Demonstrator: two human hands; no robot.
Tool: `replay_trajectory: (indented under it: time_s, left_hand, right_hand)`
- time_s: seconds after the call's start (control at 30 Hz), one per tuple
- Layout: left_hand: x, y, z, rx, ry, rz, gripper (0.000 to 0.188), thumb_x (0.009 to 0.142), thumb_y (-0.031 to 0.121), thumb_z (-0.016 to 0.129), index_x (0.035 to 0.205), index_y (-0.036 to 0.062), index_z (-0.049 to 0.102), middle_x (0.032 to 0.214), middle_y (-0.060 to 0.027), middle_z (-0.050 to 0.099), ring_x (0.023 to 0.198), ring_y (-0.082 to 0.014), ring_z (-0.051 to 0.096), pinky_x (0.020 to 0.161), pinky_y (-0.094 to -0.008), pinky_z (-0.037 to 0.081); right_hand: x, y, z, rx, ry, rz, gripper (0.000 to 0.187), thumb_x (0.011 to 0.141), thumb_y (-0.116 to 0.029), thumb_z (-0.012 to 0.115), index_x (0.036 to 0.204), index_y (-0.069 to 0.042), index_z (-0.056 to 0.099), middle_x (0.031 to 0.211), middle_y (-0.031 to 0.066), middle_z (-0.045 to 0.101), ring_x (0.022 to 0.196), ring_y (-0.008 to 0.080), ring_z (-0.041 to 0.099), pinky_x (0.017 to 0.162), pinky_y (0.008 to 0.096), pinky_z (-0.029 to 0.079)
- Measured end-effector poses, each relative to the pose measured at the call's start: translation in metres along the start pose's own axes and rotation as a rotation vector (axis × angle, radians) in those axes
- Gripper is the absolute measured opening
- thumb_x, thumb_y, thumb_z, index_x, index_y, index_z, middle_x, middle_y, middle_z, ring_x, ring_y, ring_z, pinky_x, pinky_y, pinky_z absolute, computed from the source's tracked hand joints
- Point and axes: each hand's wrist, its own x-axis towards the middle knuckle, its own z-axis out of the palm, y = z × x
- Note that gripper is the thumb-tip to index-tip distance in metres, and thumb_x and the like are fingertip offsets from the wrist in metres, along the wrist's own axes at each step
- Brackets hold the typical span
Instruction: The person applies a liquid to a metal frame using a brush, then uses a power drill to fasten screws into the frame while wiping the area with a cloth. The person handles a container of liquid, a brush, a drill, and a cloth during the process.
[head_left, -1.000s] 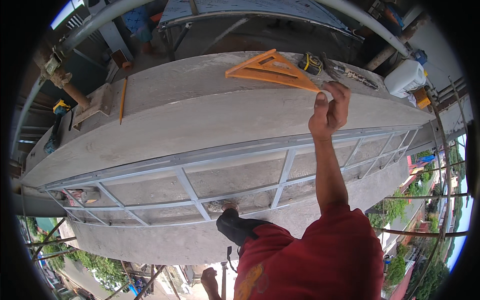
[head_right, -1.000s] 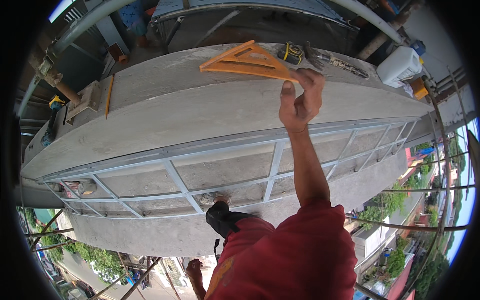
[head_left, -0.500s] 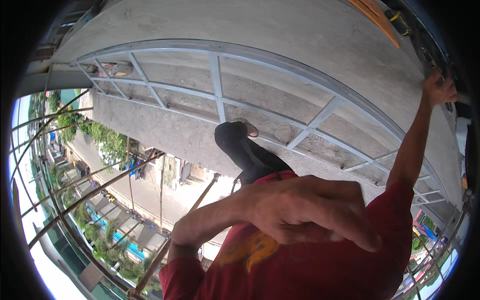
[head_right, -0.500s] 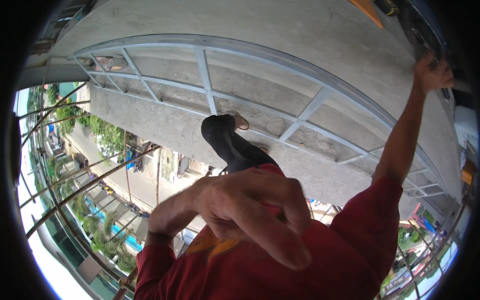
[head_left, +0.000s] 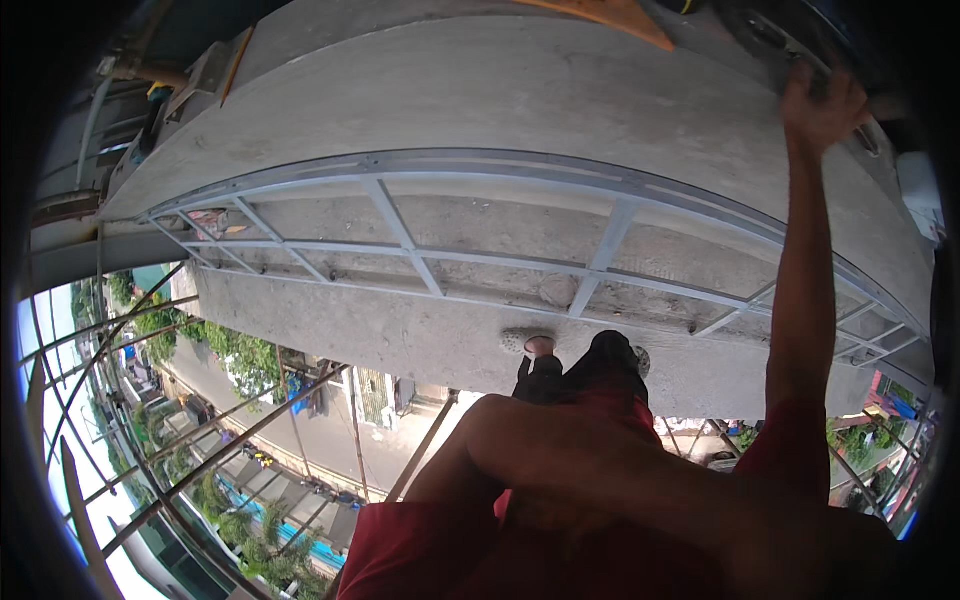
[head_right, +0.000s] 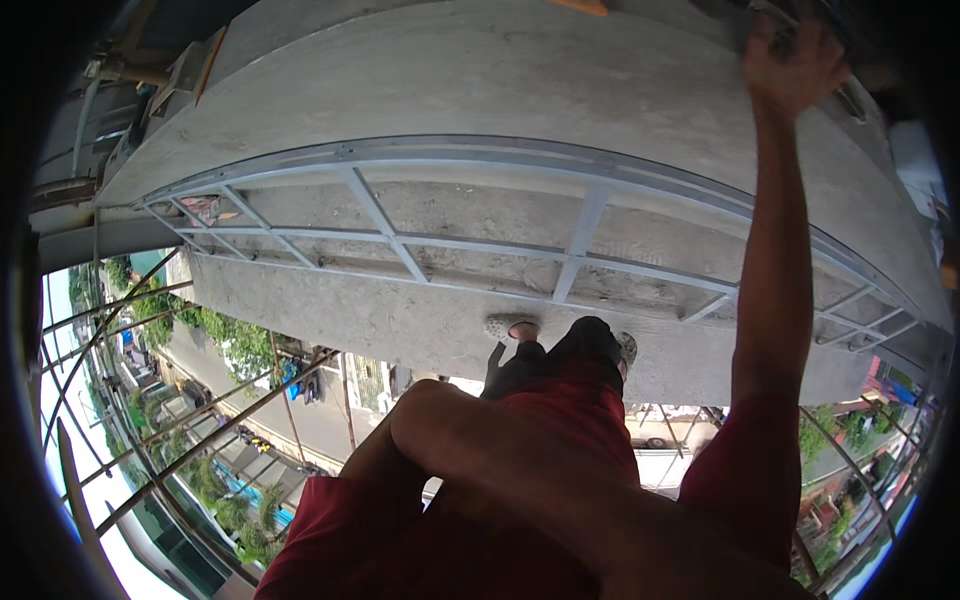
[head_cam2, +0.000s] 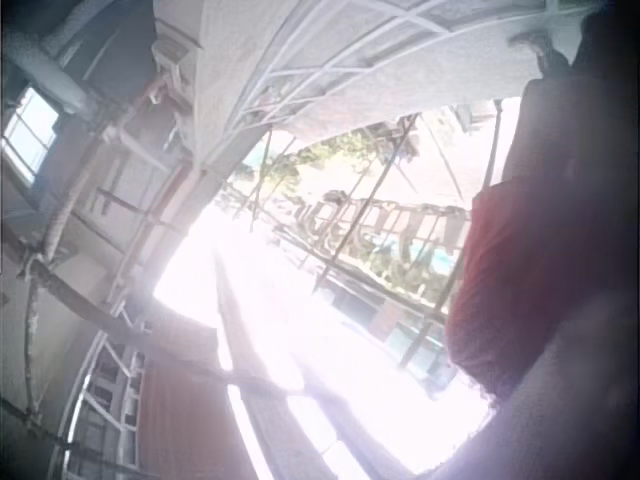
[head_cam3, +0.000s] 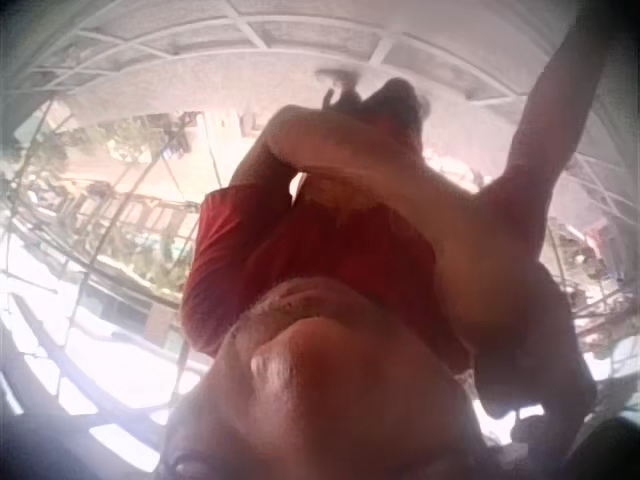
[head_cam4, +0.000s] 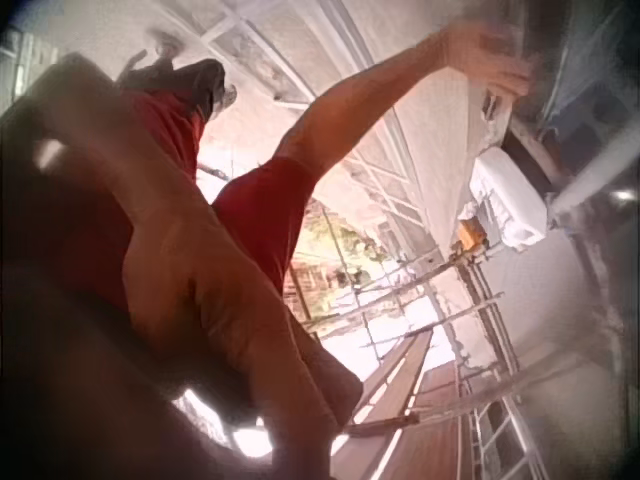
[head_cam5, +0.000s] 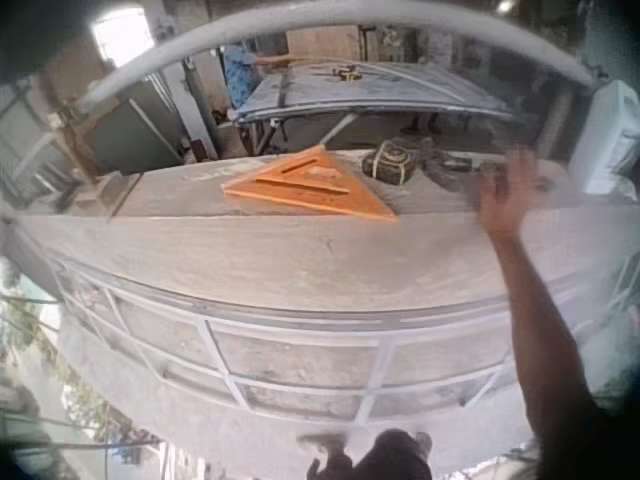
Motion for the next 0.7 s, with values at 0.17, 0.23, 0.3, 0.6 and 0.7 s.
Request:
replay_trajectory:
  time_s: [0.17,0.23,0.3,0.6,0.7]
  left_hand:
    - [0.023,-0.093,-0.017,0.148,-0.041,-0.274,0.031,0.081,-0.002,0.059,0.112,0.0014,0.064,0.098,-0.0133,0.067,0.089,-0.025,0.064,0.08,-0.0363,0.051]
    - [0.042,-0.135,-0.014,0.198,-0.083,-0.317,0.032,0.081,-0.002,0.059,0.112,0.0016,0.064,0.098,-0.0133,0.067,0.09,-0.025,0.064,0.081,-0.0364,0.051]
    - [0.058,-0.175,-0.007,0.258,-0.112,-0.341,0.032,0.081,-0.002,0.059,0.112,0.0018,0.063,0.098,-0.0132,0.067,0.09,-0.0251,0.063,0.081,-0.0364,0.05]
    - [0.11,-0.277,0.021,0.418,-0.093,-0.427,0.033,0.081,-0.002,0.059,0.113,0.0025,0.063,0.099,-0.0129,0.067,0.092,-0.0253,0.063,0.083,-0.0367,0.05]
    - [0.116,-0.284,0.027,0.495,-0.102,-0.441,0.034,0.08,-0.002,0.059,0.113,0.0027,0.063,0.1,-0.0128,0.067,0.093,-0.0253,0.063,0.083,-0.0368,0.05]
  right_hand:
    - [0.006,-0.035,-0.002,0.123,0.013,0.2,0.039,0.067,-0.017,0.065,0.106,-0.013,0.065,0.108,0.0106,0.049,0.104,0.0321,0.044,0.089,0.0466,0.036]
    - [0.011,-0.035,-0.007,0.15,-0.028,0.234,0.043,0.065,-0.014,0.064,0.108,-0.012,0.06,0.11,0.0108,0.047,0.105,0.0336,0.043,0.09,0.049,0.035]
    - [0.017,-0.042,-0.01,0.234,-0.049,0.255,0.048,0.064,-0.012,0.064,0.111,-0.012,0.058,0.112,0.0113,0.045,0.107,0.0337,0.042,0.088,0.0498,0.035]
    - [0.012,-0.034,-0.023,0.426,-0.103,0.277,0.051,0.065,-0.013,0.07,0.114,-0.009,0.056,0.118,0.0146,0.042,0.113,0.0365,0.04,0.087,0.0507,0.035]
    - [0.014,-0.033,-0.022,0.448,-0.078,0.279,0.052,0.064,-0.014,0.07,0.114,-0.008,0.056,0.119,0.0148,0.041,0.114,0.0369,0.039,0.088,0.0508,0.035]
